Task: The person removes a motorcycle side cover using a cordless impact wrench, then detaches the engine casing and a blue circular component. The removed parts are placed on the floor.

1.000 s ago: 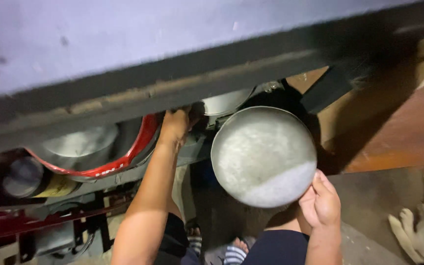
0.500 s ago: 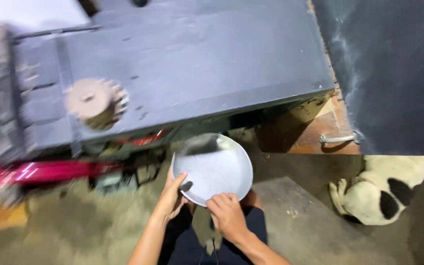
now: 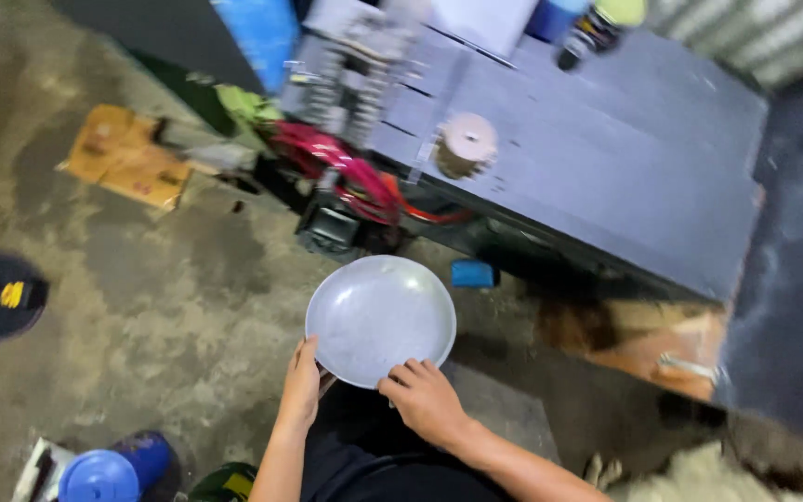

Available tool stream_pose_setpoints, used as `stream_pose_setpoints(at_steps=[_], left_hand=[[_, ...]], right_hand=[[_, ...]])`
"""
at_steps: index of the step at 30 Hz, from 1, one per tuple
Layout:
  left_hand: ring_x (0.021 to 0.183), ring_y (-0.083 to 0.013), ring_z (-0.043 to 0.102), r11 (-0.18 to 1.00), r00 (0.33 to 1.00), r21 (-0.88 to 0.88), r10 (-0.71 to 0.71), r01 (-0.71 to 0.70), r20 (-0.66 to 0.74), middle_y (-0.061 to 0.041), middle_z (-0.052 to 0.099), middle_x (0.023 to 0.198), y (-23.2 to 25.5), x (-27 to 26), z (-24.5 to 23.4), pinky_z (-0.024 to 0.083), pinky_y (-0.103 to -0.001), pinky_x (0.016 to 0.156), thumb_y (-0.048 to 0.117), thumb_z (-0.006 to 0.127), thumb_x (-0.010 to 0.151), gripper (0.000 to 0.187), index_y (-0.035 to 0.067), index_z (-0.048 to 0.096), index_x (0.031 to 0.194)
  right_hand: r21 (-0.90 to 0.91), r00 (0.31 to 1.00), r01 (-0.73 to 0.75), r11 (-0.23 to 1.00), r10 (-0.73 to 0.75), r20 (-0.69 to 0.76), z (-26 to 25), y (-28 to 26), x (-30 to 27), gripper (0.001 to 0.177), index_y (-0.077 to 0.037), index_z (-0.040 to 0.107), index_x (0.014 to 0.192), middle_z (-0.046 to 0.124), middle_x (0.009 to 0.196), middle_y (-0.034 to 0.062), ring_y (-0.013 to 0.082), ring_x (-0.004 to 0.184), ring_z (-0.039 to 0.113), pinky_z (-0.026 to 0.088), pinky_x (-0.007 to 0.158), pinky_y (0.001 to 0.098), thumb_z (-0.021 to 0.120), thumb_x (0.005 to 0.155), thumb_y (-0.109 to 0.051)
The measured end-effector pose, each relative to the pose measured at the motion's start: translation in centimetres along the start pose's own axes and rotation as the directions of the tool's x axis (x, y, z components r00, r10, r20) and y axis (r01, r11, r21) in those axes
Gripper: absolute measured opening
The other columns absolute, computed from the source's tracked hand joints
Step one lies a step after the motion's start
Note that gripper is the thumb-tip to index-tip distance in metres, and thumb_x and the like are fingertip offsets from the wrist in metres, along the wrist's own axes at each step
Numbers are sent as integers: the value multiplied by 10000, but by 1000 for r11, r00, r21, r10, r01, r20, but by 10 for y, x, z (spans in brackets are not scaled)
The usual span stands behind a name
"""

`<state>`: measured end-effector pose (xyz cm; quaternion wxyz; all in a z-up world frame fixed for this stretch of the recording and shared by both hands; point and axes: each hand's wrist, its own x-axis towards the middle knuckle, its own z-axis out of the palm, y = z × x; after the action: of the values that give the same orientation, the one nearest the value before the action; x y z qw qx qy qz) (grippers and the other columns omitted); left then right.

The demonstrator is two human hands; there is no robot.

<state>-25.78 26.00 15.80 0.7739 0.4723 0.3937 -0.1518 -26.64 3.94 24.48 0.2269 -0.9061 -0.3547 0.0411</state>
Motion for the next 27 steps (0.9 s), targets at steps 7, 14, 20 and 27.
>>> stream_pose_setpoints(at_steps=[7,14,20,27], left_hand=[[678,-441,550,956,966,278,-18,92,-258,-507,629,1052,18,7,-85,414,-501,634,344,520,1109,461,0,521,1417],[880,-279,640,953,910,170,290,-249,-295,-183,713,1039,50,25,-132,518,-391,778,238,413,985,476,16,591,1366],[1047,-214,656,867,825,254,491,-430,-279,-132,720,1155,114,18,-121,466,-354,928,309,445,1024,465,-28,615,1296],[972,-255,671,891,805,265,448,-368,-389,-186,744,1057,152,20,-64,490,-374,884,370,453,1062,499,-39,652,1266]], right_hand=[[156,956,246,957,-266,122,45,-50,121,103,-116,635,978,615,911,57,290,921,629,501,777,436,697,923,-177],[321,924,249,914,-324,204,7,-89,210,324,-90,706,1064,685,1018,113,337,994,659,514,845,440,775,832,-306],[368,983,-73,927,130,-131,-120,-25,276,168,-64,734,1019,749,951,84,247,863,743,585,798,346,683,939,-203],[165,845,-268,949,314,-433,-231,124,375,242,-31,720,1048,736,885,149,257,818,716,547,751,376,685,975,-258]])
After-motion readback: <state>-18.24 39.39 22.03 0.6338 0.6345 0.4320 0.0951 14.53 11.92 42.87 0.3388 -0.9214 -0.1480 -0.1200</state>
